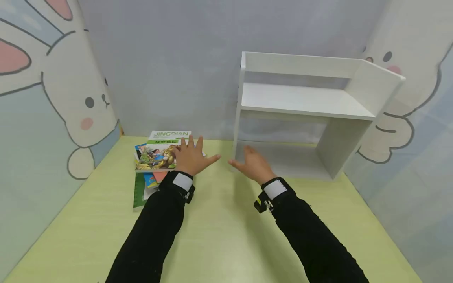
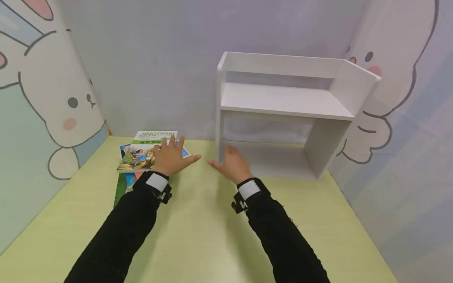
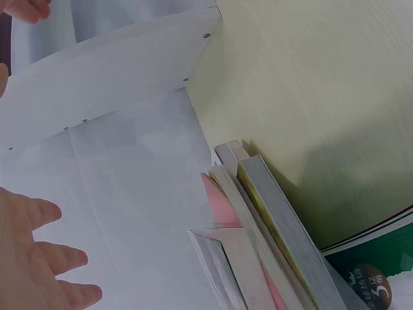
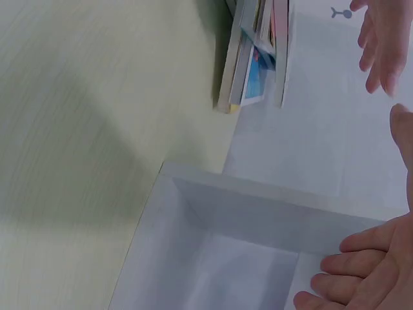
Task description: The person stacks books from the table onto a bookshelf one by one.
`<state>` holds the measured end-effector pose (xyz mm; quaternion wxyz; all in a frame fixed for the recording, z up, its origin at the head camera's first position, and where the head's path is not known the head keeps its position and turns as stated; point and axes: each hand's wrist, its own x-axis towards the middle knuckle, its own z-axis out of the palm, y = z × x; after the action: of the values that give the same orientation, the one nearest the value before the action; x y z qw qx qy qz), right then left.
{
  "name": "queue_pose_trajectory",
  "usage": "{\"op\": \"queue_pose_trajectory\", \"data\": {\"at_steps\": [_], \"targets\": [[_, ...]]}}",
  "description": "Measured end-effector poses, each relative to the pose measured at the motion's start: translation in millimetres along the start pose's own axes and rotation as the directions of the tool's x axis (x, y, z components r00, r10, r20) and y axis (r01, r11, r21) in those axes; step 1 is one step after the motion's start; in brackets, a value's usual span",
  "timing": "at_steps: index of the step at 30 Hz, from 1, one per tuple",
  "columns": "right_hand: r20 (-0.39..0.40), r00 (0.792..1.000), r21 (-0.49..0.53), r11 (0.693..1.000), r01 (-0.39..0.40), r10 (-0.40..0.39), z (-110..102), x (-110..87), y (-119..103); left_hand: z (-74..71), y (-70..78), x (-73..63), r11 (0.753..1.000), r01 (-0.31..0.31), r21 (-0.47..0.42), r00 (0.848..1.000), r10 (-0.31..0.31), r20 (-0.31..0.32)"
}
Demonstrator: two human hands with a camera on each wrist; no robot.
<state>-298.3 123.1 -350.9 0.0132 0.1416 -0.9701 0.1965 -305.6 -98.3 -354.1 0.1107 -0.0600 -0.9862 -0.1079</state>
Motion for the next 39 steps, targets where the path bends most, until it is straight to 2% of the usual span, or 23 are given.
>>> {"op": "queue_pose_trajectory", "data": {"at_steps": [3, 5, 9, 12, 14, 15, 17, 19, 21, 22, 24, 27, 29, 31, 33, 35, 37, 39], "targets": [[0.011, 1.0, 0.097, 0.995, -0.023, 0.022, 6, 1.1, -8, 0.5, -4.4, -2.2, 1.0, 0.008, -0.016, 1.0, -0.009, -0.002], [0.028, 0.999, 0.181, 0.983, -0.029, 0.024, 13, 1.7, -13, 1.3, -7.1, -4.3, 0.998, 0.016, -0.058, 1.0, -0.015, 0.012], [0.071, 0.997, 0.325, 0.945, -0.04, 0.018, 27, 4.0, -23, 2.6, -12.8, -9.1, 0.986, 0.032, -0.164, 0.999, -0.026, 0.039], [0.097, 0.995, 0.431, 0.899, -0.074, 0.036, 40, 5.4, -29, 5.9, -21.6, -13.3, 0.956, 0.037, -0.29, 0.999, -0.026, 0.039], [0.099, 0.994, 0.521, 0.848, -0.096, 0.051, 50, 6.5, -33, 6.0, -31.8, -19.4, 0.918, 0.055, -0.393, 0.998, -0.045, 0.034], [0.108, 0.992, 0.577, 0.809, -0.111, 0.06, 54, 6.9, -36, 5.4, -37.7, -23.2, 0.898, 0.069, -0.435, 0.998, -0.062, 0.03], [0.122, 0.99, 0.683, 0.718, -0.135, 0.07, 62, 8.3, -40, 3.2, -50.3, -32.8, 0.862, 0.103, -0.496, 0.994, -0.113, 0.01], [0.147, 0.986, 0.772, 0.615, -0.162, 0.076, 69, 9.2, -46, 0.3, -62.7, -43.0, 0.834, 0.147, -0.531, 0.981, -0.19, -0.026], [0.18, 0.981, 0.831, 0.521, -0.194, 0.078, 74, 10.5, -51, -0.8, -74.5, -51.0, 0.815, 0.193, -0.546, 0.952, -0.289, -0.096], [0.198, 0.977, 0.853, 0.477, -0.213, 0.082, 77, 11.1, -54, -0.3, -80.6, -54.4, 0.797, 0.212, -0.565, 0.929, -0.344, -0.137], [0.244, 0.966, 0.876, 0.407, -0.259, 0.09, 81, 11.9, -60, 1.2, -92.1, -59.7, 0.751, 0.25, -0.611, 0.863, -0.459, -0.211], [0.303, 0.947, 0.897, 0.304, -0.32, 0.102, 87, 12.9, -68, 4.7, -106.8, -62.3, 0.667, 0.283, -0.689, 0.751, -0.601, -0.274], [0.334, 0.936, 0.906, 0.236, -0.351, 0.111, 90, 13.5, -74, 5.5, -114.4, -62.0, 0.606, 0.303, -0.736, 0.69, -0.672, -0.269], [0.352, 0.93, 0.913, 0.177, -0.367, 0.108, 92, 14.2, -80, 6.0, -121.2, -60.9, 0.536, 0.324, -0.78, 0.644, -0.729, -0.233], [0.367, 0.924, 0.917, 0.128, -0.378, 0.106, 94, 15.7, -86, 6.9, -127.8, -59.3, 0.465, 0.354, -0.812, 0.611, -0.772, -0.176], [0.376, 0.921, 0.918, 0.095, -0.385, 0.101, 97, 17.8, -92, 8.7, -133.6, -58.0, 0.401, 0.389, -0.829, 0.59, -0.8, -0.11], [0.389, 0.915, 0.916, 0.066, -0.396, 0.104, 100, 20.4, -97, 11.0, -138.8, -56.9, 0.354, 0.431, -0.83, 0.583, -0.811, -0.043], [0.405, 0.908, 0.91, 0.044, -0.411, 0.109, 102, 23.5, -101, 13.5, -142.3, -55.7, 0.327, 0.468, -0.821, 0.581, -0.814, 0.007]]}}
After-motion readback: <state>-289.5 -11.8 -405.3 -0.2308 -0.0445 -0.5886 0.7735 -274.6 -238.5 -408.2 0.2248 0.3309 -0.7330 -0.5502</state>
